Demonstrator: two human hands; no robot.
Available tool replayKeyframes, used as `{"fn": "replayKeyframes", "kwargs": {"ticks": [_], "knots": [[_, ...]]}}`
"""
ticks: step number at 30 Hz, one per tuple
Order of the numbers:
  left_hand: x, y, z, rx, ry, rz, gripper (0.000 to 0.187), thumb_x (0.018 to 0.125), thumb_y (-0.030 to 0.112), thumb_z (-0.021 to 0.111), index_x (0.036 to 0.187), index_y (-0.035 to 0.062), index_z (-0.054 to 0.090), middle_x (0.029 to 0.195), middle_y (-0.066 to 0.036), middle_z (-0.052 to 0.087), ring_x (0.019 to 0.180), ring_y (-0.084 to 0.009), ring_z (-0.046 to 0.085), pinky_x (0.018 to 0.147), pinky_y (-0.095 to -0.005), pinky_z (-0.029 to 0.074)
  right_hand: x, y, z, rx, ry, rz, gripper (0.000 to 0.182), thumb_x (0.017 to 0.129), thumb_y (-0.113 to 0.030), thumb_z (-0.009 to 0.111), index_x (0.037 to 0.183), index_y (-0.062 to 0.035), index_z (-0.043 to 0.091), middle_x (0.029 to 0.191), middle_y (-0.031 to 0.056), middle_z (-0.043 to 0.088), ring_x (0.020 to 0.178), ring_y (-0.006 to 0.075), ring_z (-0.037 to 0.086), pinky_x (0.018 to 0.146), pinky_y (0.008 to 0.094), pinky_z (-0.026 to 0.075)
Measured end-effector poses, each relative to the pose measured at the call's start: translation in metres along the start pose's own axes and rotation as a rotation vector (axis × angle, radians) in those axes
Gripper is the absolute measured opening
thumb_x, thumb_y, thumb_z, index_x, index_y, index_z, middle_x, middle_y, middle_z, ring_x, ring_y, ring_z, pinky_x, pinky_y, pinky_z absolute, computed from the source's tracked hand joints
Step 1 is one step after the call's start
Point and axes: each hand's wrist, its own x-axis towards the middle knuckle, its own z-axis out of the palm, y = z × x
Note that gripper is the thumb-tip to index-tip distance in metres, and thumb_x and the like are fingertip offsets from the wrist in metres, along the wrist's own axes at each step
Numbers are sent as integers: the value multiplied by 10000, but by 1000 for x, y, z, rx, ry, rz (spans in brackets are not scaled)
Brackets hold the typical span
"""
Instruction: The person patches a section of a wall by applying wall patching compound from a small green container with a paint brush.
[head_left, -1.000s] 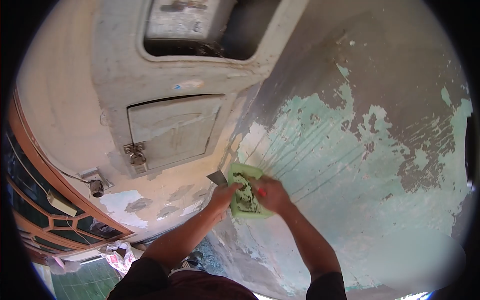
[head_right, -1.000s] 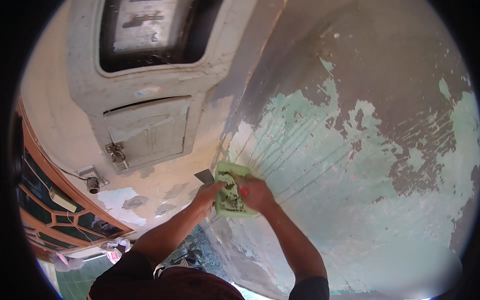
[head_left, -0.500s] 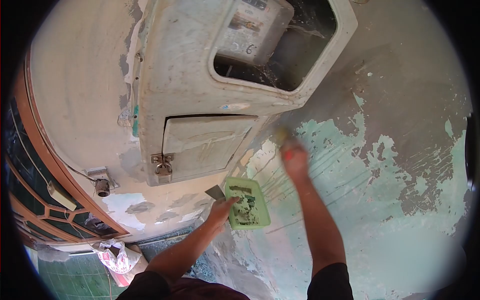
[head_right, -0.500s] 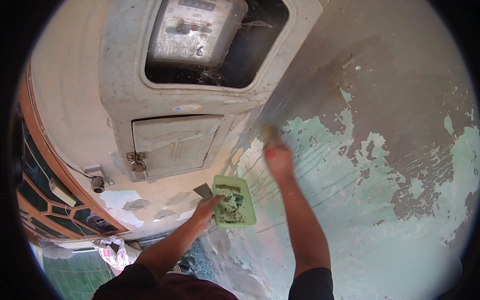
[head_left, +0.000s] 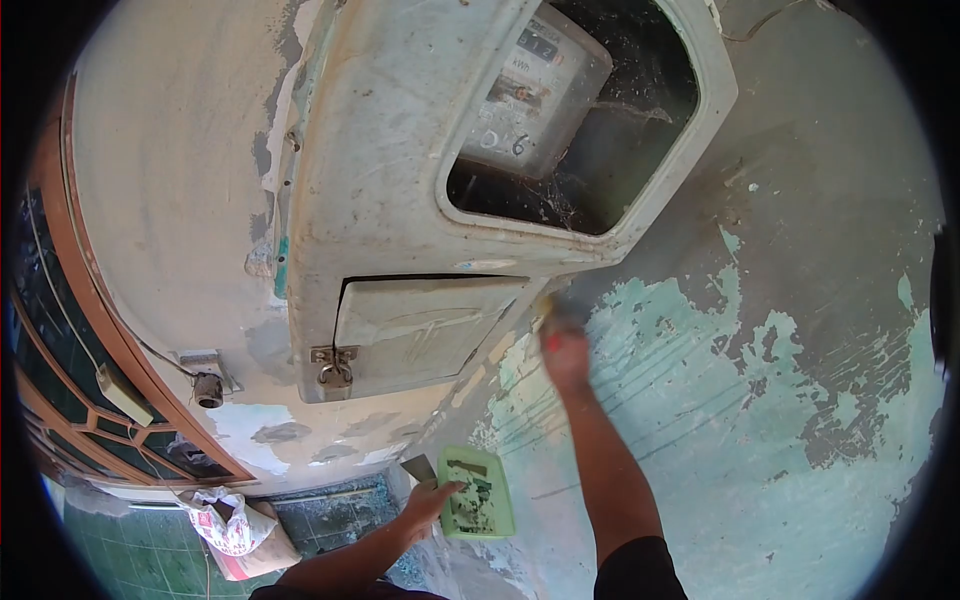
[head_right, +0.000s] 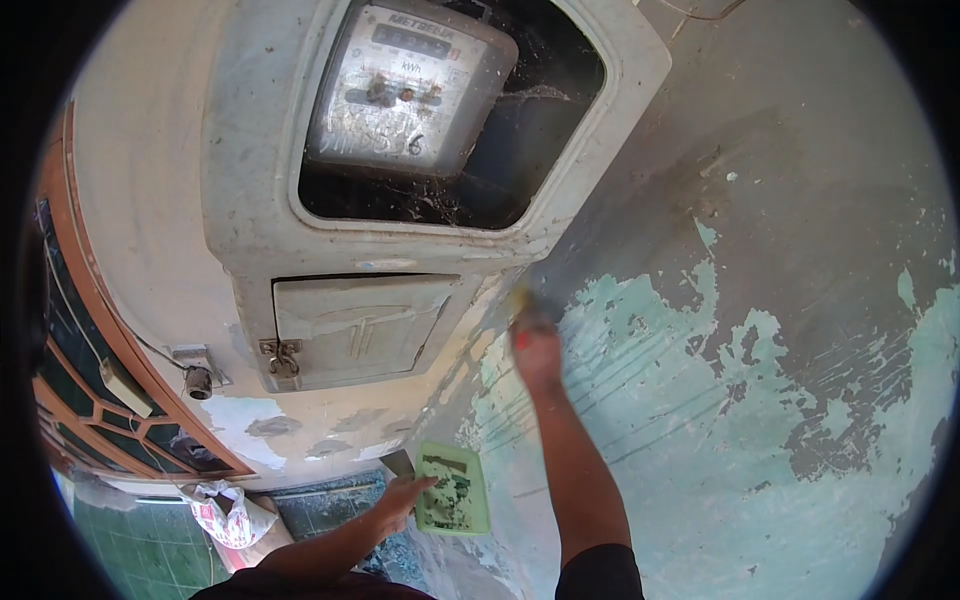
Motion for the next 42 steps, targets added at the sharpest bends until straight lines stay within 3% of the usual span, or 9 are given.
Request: {"fn": "replayKeyframes", "kwargs": {"ticks": [2,5,13,19,22,28,33,36,42], "knots": [[1,-9,-5,11,-3,3,380,949,251,713,1158,-65,681,1019,-142,732,820,-228,736,725,-366,600,-48,-15,36,-22,-380,113,184,874,-182,715,1004,-69,650,987,219,688,928,401,690,804,493,579],[-6,1,-3,44,30,6,379,948,252,714,1156,-63,683,1017,-138,733,830,-222,733,741,-368,597,-30,0,23,35,-322,78,219,860,-164,717,1043,-56,665,1026,229,688,937,412,686,839,493,572],[3,-3,0,91,67,8,388,948,250,714,1168,-67,675,1025,-143,727,840,-232,733,749,-372,600,184,52,-158,472,539,106,156,776,-30,714,931,-51,711,953,171,682,869,380,661,800,428,543],[7,-14,11,50,-12,15,385,951,244,713,1161,-77,673,1030,-145,724,846,-230,735,748,-368,600,117,10,-98,-154,-487,163,215,872,-137,649,1035,-23,730,1141,238,695,1119,440,651,986,486,527],[-6,-1,20,109,20,11,387,949,252,711,1153,-76,678,1014,-142,725,851,-231,736,752,-360,596,153,7,-141,-76,-399,379,268,880,-84,645,1133,-40,722,1154,255,691,1128,444,650,970,472,542],[2,-15,11,-12,-6,27,397,950,307,724,1201,2,679,1037,-91,724,889,-198,716,692,-344,512,291,55,-298,-173,434,153,157,842,-77,721,980,-3,721,925,231,706,897,393,678,834,477,528],[-3,-8,13,40,1,-2,413,953,308,722,1216,-6,667,1089,-100,716,976,-225,702,813,-379,550,230,59,-248,-227,282,-192,127,808,-31,725,935,-15,725,810,167,693,826,344,684,824,429,524],[-2,-9,10,19,-28,16,423,956,308,719,1228,-10,660,1120,-111,707,1012,-243,696,862,-401,558,202,15,-252,-153,-348,71,136,827,-71,738,935,11,720,831,190,701,843,372,687,819,438,536],[11,-16,9,33,-32,-3,421,959,295,712,1241,-12,653,1129,-120,705,1027,-257,700,891,-426,566,252,36,-328,21,191,136,96,852,-63,698,924,-2,717,934,245,704,909,401,693,831,449,550]]}}
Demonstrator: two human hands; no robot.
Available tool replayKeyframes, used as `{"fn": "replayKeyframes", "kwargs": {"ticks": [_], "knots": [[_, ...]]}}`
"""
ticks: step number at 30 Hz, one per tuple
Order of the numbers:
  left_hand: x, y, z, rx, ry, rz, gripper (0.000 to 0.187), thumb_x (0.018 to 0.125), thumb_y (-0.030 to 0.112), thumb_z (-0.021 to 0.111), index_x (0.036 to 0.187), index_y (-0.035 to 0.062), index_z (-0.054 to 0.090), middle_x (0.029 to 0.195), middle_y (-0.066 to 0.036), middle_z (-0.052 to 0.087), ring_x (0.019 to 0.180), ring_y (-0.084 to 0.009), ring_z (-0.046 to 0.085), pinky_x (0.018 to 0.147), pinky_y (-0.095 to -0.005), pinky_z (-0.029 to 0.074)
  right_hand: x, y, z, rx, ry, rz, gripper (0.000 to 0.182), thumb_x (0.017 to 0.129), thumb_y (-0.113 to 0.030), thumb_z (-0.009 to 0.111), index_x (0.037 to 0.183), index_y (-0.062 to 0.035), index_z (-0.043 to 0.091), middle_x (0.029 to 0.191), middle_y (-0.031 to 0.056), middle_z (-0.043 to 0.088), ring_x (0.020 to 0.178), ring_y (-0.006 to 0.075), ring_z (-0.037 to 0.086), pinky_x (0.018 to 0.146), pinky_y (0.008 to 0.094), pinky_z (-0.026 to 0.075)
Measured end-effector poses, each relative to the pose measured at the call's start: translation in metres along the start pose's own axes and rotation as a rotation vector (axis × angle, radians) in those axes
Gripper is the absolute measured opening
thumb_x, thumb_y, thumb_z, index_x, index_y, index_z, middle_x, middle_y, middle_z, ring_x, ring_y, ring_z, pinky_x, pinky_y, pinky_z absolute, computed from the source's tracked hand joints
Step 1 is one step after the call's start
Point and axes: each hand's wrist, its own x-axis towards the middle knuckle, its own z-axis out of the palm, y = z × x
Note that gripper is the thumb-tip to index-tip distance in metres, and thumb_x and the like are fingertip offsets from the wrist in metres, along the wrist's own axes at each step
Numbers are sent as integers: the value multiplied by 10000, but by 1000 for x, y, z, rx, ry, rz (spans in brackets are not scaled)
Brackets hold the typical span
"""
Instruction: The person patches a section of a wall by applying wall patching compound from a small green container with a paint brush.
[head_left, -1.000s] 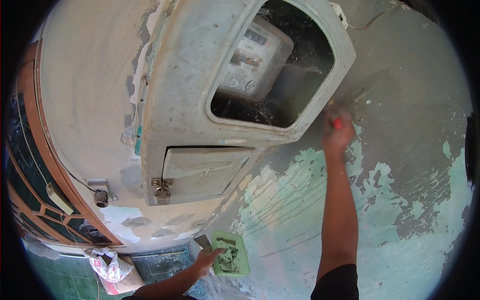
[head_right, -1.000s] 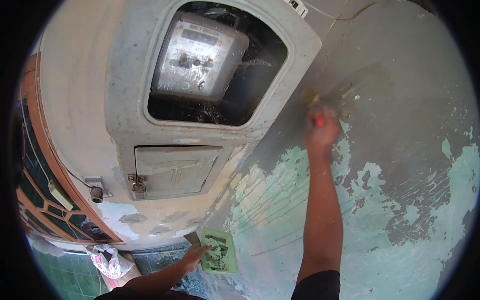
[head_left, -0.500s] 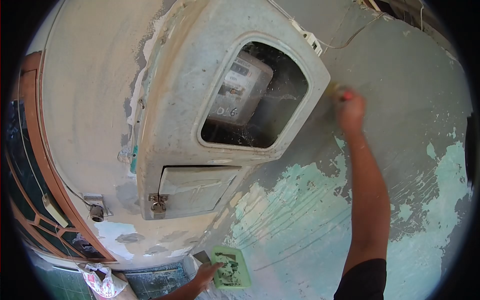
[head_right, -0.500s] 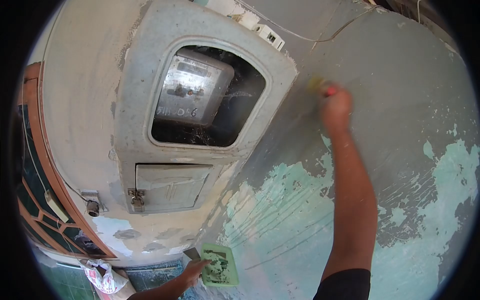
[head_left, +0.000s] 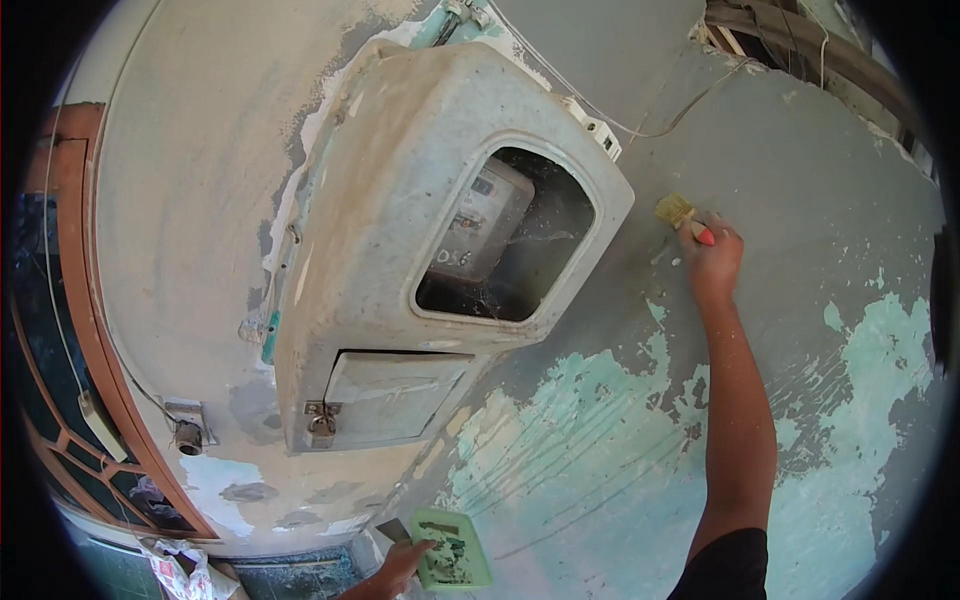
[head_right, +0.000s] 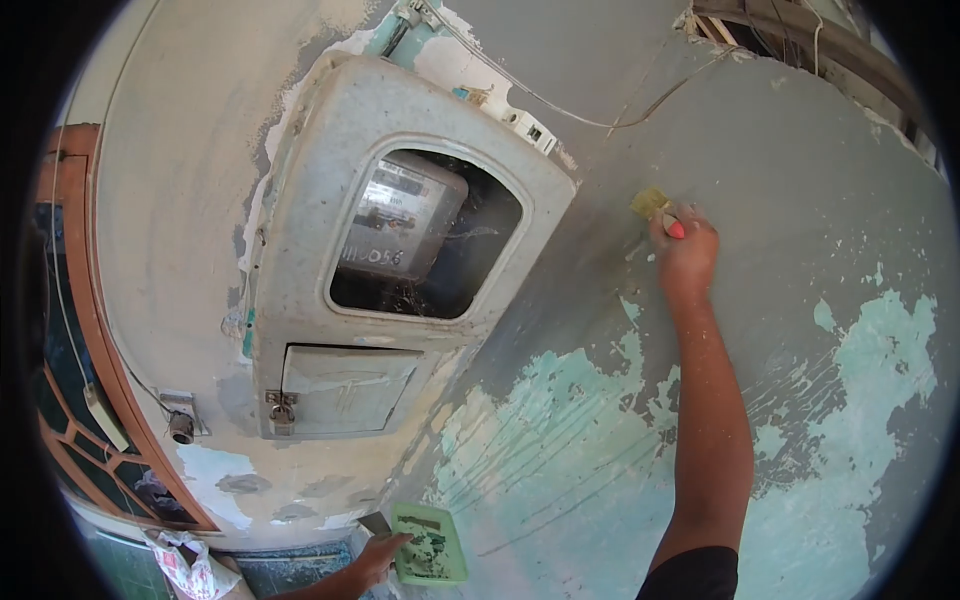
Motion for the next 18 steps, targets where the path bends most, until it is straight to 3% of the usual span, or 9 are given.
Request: {"fn": "replayKeyframes", "kwargs": {"ticks": [2,4,5,8,10,13,15,17,18], "knots": [[-2,0,1,-21,-1,-13,426,960,296,711,1246,-14,649,1130,-120,704,1023,-255,701,902,-423,563,-13,15,19,-105,37,-168,100,832,-39,676,915,-3,718,947,240,703,926,392,692,850,446,548],[-10,4,8,2,17,-26,434,961,301,708,1248,-18,646,1134,-121,704,1023,-254,702,915,-420,559,-61,19,49,-162,-278,-305,147,802,-92,733,910,8,721,958,233,707,944,394,691,863,471,544],[-12,5,9,16,27,-31,438,962,304,707,1249,-20,644,1136,-122,704,1023,-253,702,921,-419,557,-77,11,54,-118,-568,-286,232,785,-156,807,912,19,724,968,232,713,955,403,689,869,497,541],[-2,-3,2,23,-8,-4,434,964,305,703,1243,-24,646,1147,-123,703,1027,-251,702,934,-413,554,-60,28,45,-209,-250,-297,202,799,-137,790,912,16,722,953,238,705,930,396,692,840,479,540],[-9,9,3,6,1,-2,428,965,298,703,1241,-24,647,1150,-123,703,1028,-251,702,934,-410,555,-19,-1,6,-117,14,-35,168,823,-117,765,922,11,722,928,234,704,873,396,696,789,457,538],[-13,7,4,-25,9,-10,417,968,286,701,1241,-26,649,1148,-124,705,1026,-252,702,927,-410,558,-12,-4,0,-88,227,-147,138,854,-101,729,936,10,721,888,228,702,816,401,694,737,443,529],[-13,6,4,-37,10,2,410,970,278,699,1242,-24,651,1144,-125,706,1022,-255,703,920,-413,561,-45,30,51,-167,-70,-243,162,859,-114,712,971,3,722,881,228,704,824,403,695,758,455,539],[-13,2,6,-51,5,22,402,972,271,698,1244,-21,653,1139,-125,707,1018,-258,705,914,-417,565,-78,13,79,-162,-608,-303,192,848,-120,701,1005,-13,724,909,233,714,874,385,703,794,456,543],[-13,0,4,-41,7,9,401,972,270,698,1247,-19,653,1139,-124,707,1019,-258,706,915,-421,566,-72,10,78,-216,-544,-240,180,833,-111,697,984,-20,733,936,229,717,919,384,700,835,451,542]]}}
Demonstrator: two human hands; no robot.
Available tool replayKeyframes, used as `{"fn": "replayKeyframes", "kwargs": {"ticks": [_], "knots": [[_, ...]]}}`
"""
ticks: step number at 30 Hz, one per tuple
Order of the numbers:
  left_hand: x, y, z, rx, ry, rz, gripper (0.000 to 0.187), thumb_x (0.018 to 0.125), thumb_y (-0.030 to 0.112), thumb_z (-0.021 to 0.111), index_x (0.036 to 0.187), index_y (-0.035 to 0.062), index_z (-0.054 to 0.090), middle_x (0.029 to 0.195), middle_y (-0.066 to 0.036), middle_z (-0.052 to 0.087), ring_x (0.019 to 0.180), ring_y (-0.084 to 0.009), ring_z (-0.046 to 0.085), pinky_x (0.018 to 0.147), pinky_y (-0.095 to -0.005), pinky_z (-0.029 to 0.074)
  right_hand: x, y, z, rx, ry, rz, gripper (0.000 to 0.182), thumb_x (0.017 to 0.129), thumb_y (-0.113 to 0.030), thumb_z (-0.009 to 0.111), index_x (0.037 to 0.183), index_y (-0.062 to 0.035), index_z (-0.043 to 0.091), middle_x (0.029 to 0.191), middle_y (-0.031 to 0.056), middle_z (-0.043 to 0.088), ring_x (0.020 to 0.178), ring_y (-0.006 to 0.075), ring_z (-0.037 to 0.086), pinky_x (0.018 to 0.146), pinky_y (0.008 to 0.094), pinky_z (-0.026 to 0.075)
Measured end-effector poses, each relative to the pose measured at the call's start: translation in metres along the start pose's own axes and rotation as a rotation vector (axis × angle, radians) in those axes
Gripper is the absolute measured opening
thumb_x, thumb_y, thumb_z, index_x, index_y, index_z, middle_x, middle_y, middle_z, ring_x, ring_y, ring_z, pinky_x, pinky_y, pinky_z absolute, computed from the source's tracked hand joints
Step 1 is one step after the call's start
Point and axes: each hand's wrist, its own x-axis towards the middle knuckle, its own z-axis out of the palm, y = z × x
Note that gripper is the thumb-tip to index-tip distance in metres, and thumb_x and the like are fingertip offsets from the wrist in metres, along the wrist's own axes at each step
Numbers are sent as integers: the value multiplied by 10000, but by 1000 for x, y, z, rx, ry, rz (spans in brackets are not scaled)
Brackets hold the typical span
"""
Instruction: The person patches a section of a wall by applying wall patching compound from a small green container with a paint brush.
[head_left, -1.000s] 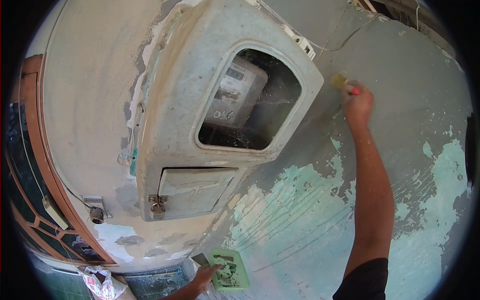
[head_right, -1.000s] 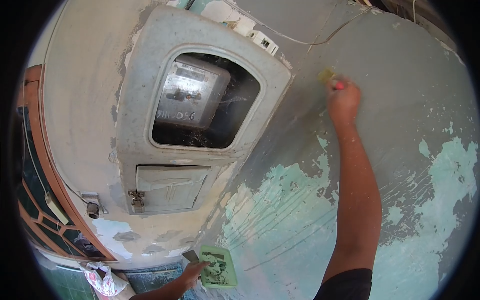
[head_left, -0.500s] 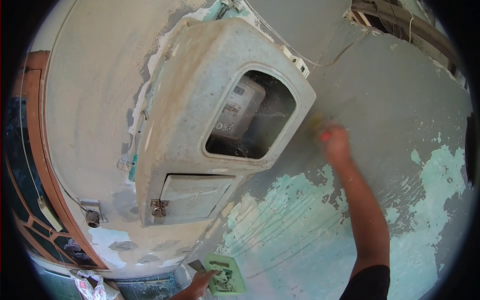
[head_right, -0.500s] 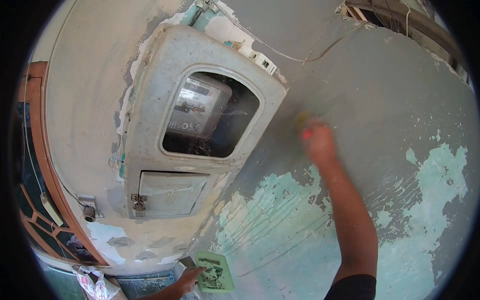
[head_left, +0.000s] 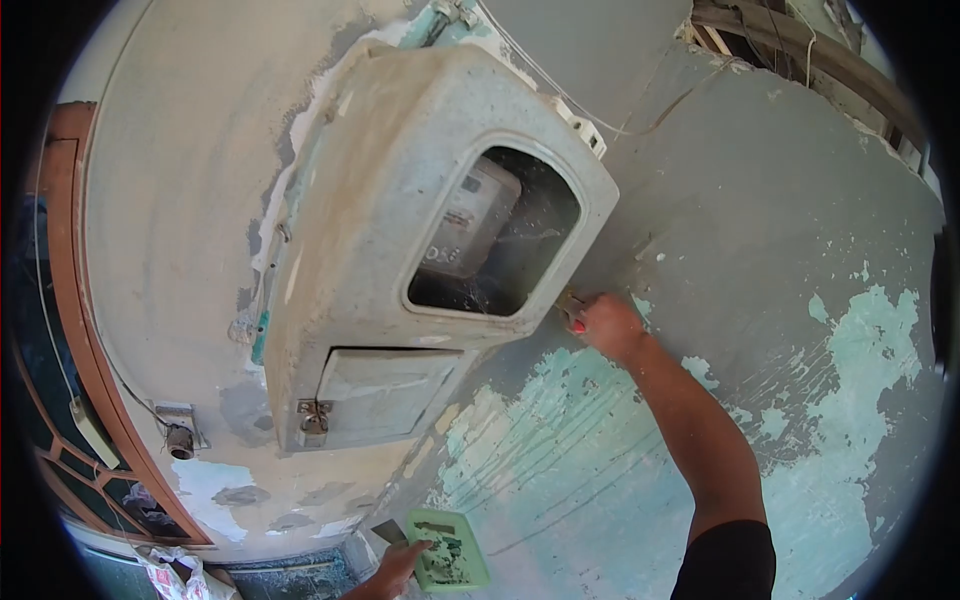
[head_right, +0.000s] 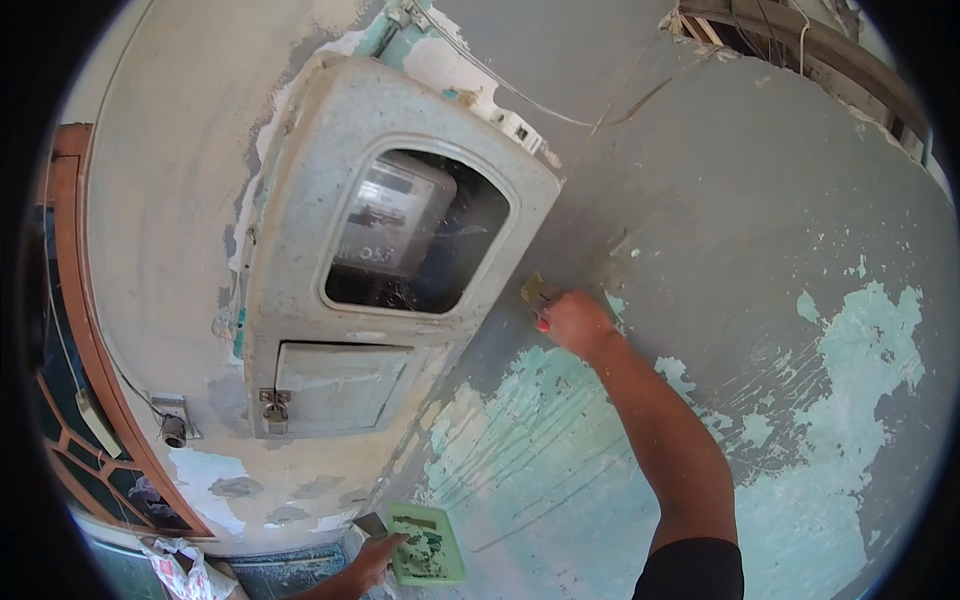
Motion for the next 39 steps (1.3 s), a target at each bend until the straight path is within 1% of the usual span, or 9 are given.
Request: {"fn": "replayKeyframes", "kwargs": {"ticks": [7,12,14,17,21,24,30,37,39], "knots": [[82,-64,-57,-62,-150,223,393,1006,243,698,1286,-26,638,1055,-174,733,904,-319,740,812,-516,622,64,65,-151,-198,901,246,260,878,-183,735,1065,-3,761,891,248,721,863,435,696,825,497,531],[52,-37,-42,-57,-49,151,367,1005,275,697,1233,-11,669,1065,-151,735,901,-293,734,796,-466,621,40,38,-74,-196,588,131,232,840,-224,721,989,-55,773,925,231,729,896,394,707,841,496,537],[41,-23,-33,-43,-110,161,354,998,275,705,1212,-7,680,1057,-142,739,909,-281,735,789,-447,622,15,-9,-49,-284,4,170,176,827,-194,702,934,-69,767,939,211,736,899,388,707,865,485,547],[26,-8,-21,-51,-101,165,348,993,278,707,1198,-2,688,1037,-133,742,916,-268,738,783,-430,622,-15,-9,-81,-325,-47,80,166,813,-216,735,923,-97,773,947,175,746,913,369,712,910,478,552],[44,-15,-27,-43,-98,136,350,996,278,701,1220,9,680,1046,-128,741,901,-267,739,780,-434,623,-46,34,-199,-338,832,366,233,847,-294,789,984,-106,787,840,177,741,785,361,718,720,442,549],[50,-24,-24,6,-108,86,360,994,281,704,1241,22,672,1051,-129,740,893,-268,740,778,-438,623,-51,32,-213,-388,977,495,299,874,-347,776,947,-57,769,795,192,735,720,378,715,655,420,548],[35,-12,-1,143,-177,50,384,991,303,708,1262,35,662,1050,-120,737,891,-271,735,767,-448,617,-57,-30,-59,-321,17,118,137,811,-236,743,872,-114,747,776,165,707,743,413,695,749,503,559],[8,-4,-10,43,-100,1,400,991,305,706,1289,44,654,1074,-112,719,970,-280,718,823,-473,604,-24,35,-188,-335,1002,417,287,866,-389,759,935,-111,775,747,169,707,696,405,684,638,444,545],[-2,2,-7,20,-103,-2,405,986,295,701,1287,28,651,1105,-114,713,1003,-274,711,869,-460,588,-24,39,-158,-238,837,347,290,856,-393,767,938,-115,777,781,165,718,726,406,690,670,454,553]]}}
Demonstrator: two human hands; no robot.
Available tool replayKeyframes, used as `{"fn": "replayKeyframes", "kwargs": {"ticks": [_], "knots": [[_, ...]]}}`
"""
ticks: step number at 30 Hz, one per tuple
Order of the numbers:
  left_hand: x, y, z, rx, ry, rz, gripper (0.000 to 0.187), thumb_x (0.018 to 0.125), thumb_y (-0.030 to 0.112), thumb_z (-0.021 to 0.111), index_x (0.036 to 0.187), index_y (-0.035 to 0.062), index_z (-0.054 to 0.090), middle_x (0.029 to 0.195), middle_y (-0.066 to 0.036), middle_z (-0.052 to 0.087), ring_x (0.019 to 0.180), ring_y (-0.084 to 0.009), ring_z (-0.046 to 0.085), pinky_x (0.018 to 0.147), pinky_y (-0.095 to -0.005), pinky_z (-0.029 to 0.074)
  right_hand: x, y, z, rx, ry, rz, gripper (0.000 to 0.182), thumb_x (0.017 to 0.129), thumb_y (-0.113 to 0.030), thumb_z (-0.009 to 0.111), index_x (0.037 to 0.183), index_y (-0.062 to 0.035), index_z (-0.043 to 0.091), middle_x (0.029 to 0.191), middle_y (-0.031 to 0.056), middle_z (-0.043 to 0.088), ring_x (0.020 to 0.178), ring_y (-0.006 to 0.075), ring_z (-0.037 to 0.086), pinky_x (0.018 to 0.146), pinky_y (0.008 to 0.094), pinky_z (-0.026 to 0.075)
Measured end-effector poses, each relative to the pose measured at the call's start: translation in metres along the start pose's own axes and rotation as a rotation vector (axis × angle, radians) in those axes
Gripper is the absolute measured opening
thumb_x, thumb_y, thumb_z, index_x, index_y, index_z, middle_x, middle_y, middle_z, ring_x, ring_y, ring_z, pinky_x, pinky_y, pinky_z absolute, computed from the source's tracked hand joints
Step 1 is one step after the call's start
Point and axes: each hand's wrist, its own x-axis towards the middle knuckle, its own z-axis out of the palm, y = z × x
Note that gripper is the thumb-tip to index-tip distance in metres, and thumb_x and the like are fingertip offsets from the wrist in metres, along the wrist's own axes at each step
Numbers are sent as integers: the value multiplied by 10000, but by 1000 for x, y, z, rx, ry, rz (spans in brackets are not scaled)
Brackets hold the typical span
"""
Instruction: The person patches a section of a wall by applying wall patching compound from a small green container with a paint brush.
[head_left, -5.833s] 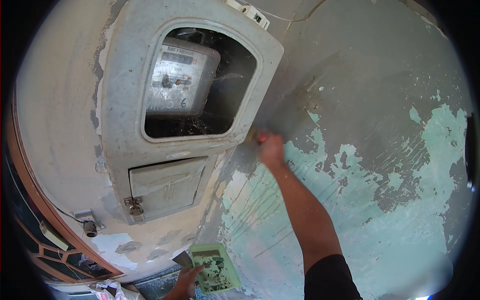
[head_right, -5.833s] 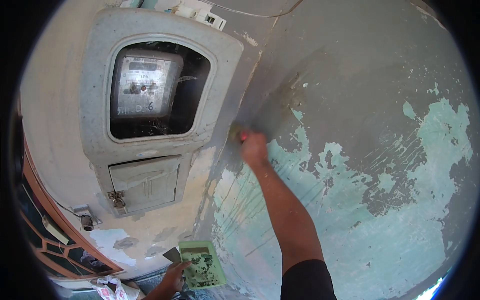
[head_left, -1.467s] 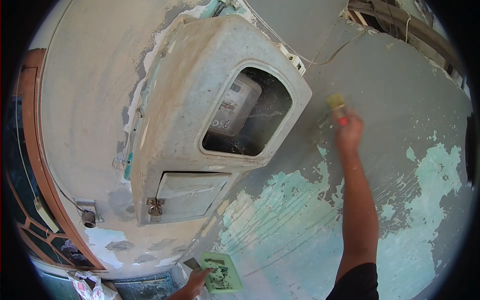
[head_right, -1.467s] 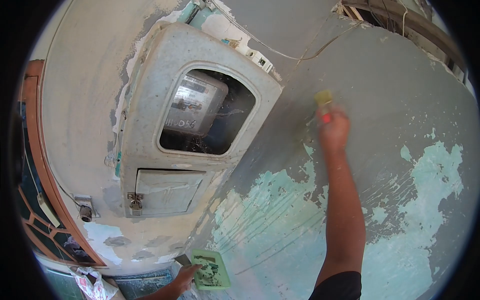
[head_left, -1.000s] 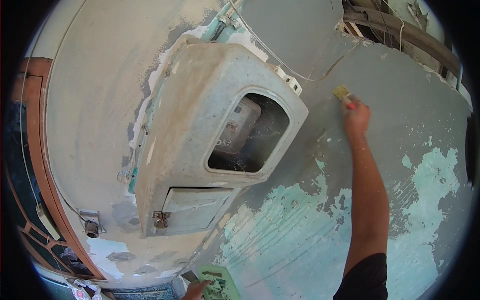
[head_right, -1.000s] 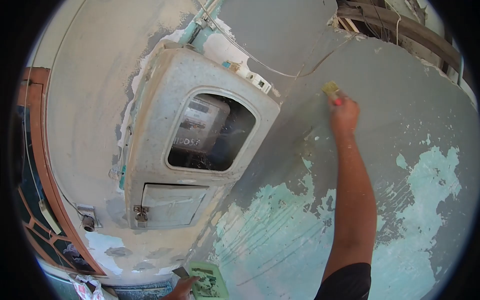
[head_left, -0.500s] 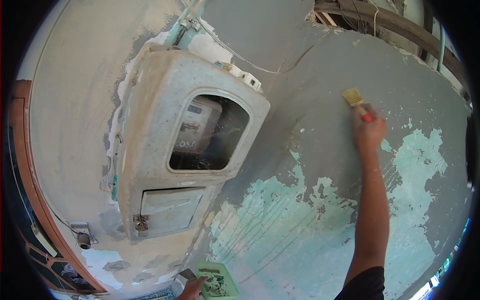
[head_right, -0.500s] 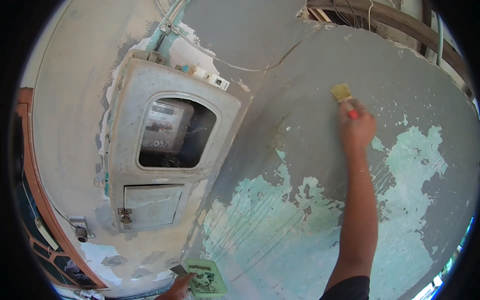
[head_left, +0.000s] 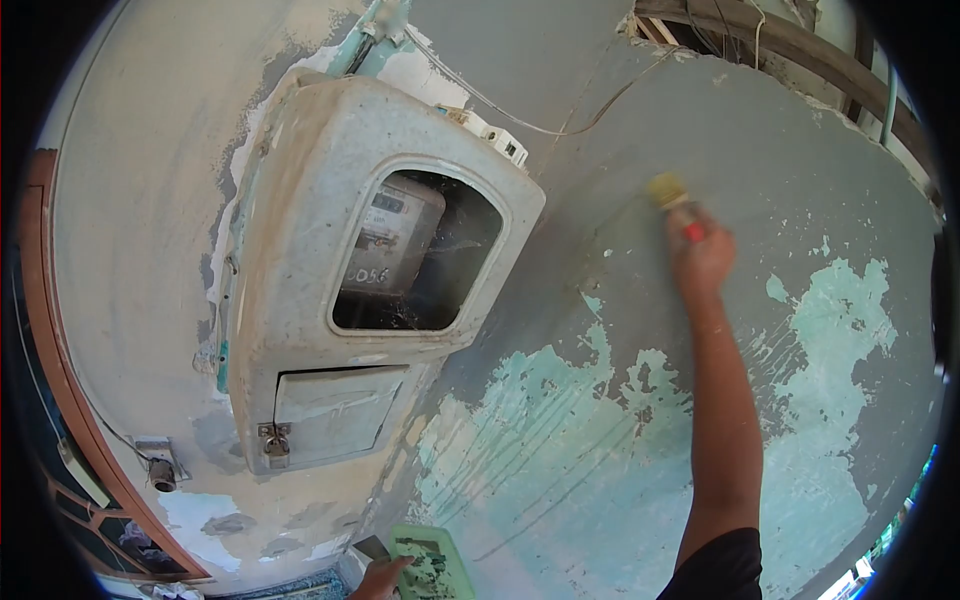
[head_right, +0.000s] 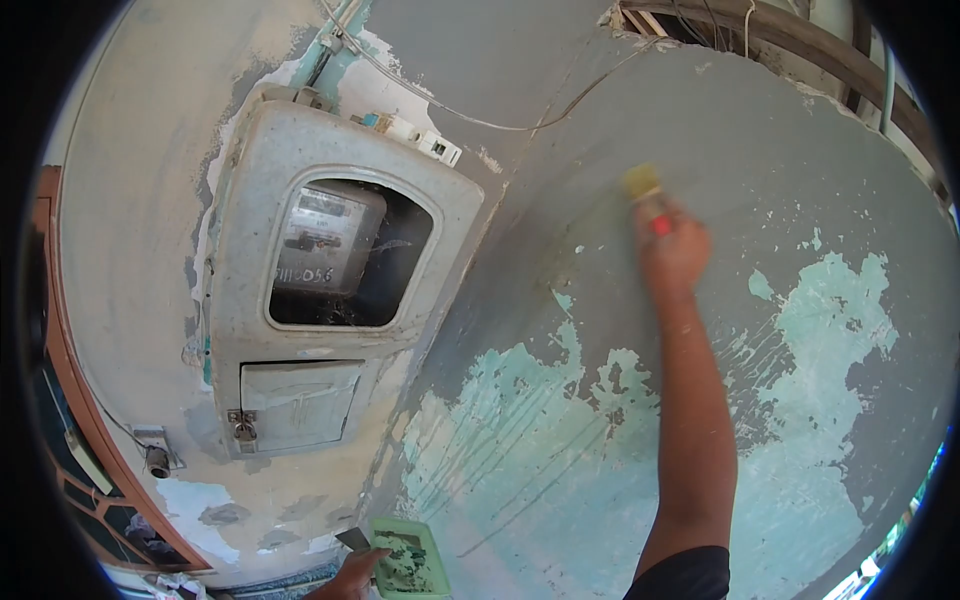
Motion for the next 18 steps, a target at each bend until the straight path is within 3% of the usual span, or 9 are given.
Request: {"fn": "replayKeyframes", "kwargs": {"ticks": [3,5,8,10,12,15,17,18], "knots": [[-25,18,12,13,-37,-13,408,974,265,695,1269,-12,647,1149,-120,708,1049,-262,704,948,-438,561,-80,-12,46,59,-405,-229,295,847,-392,772,973,-125,781,858,149,741,800,391,706,745,474,564],[-37,26,16,-6,-106,-27,408,974,262,694,1273,-12,644,1165,-121,704,1070,-269,699,953,-454,560,-102,-55,38,-82,-752,-370,262,832,-280,790,1010,-89,780,904,172,733,815,378,708,736,455,557],[-39,33,16,42,10,-65,409,972,249,695,1272,-23,634,1201,-123,692,1109,-276,687,957,-493,557,-70,-11,32,-66,-400,-344,292,843,-310,798,1034,-90,784,876,178,737,789,373,709,724,448,552],[-23,18,-10,-15,-27,-2,398,968,240,699,1257,-26,636,1196,-126,692,1107,-277,686,946,-504,559,-23,-6,-3,-73,-231,13,317,854,-331,802,1051,-83,784,846,182,738,772,375,704,718,434,546],[-17,12,-15,-38,8,26,384,964,230,703,1238,-31,641,1180,-130,696,1091,-279,689,930,-506,566,2,-4,-34,-158,45,76,362,862,-354,806,1080,-67,782,824,191,734,733,375,700,693,438,541],[-16,9,-16,-33,79,44,365,958,216,706,1213,-37,648,1144,-136,704,1052,-281,700,901,-494,581,-43,2,-27,-1,-86,0,285,855,-313,796,986,-61,773,803,185,723,704,385,685,668,449,533],[-9,0,-25,-55,0,75,360,954,211,708,1208,-38,649,1127,-138,705,1034,-281,703,885,-488,588,-111,8,-8,-8,-357,-313,138,824,-248,743,802,-114,716,748,157,686,664,351,680,639,460,538],[-11,2,-21,-32,34,61,369,950,204,709,1217,-42,643,1124,-136,699,1029,-286,702,881,-488,589,-144,-15,-16,-37,-573,-390,130,816,-234,750,797,-114,705,751,139,691,681,351,674,645,450,534]]}}
